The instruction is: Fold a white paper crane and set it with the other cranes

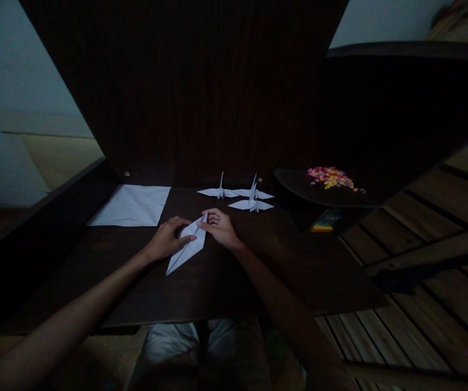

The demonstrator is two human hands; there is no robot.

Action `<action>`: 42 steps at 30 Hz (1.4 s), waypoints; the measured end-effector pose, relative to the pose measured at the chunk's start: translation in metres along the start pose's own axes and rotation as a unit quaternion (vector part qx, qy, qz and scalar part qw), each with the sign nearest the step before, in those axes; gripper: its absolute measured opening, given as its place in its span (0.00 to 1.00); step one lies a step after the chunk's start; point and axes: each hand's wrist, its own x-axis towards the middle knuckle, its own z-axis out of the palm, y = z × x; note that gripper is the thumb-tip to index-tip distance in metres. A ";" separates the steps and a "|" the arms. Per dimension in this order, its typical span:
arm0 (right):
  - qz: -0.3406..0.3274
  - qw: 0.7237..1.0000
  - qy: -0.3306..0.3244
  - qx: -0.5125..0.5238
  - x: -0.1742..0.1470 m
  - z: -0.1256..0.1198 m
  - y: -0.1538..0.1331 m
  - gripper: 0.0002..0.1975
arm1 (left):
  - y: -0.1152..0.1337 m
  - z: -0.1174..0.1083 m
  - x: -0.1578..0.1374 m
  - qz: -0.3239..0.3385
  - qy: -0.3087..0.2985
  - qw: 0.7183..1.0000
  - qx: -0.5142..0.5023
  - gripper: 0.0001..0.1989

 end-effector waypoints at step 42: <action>-0.073 0.997 0.009 0.038 -0.007 0.000 -0.015 0.12 | 0.002 0.006 0.001 -0.027 -0.059 0.972 -0.224 0.11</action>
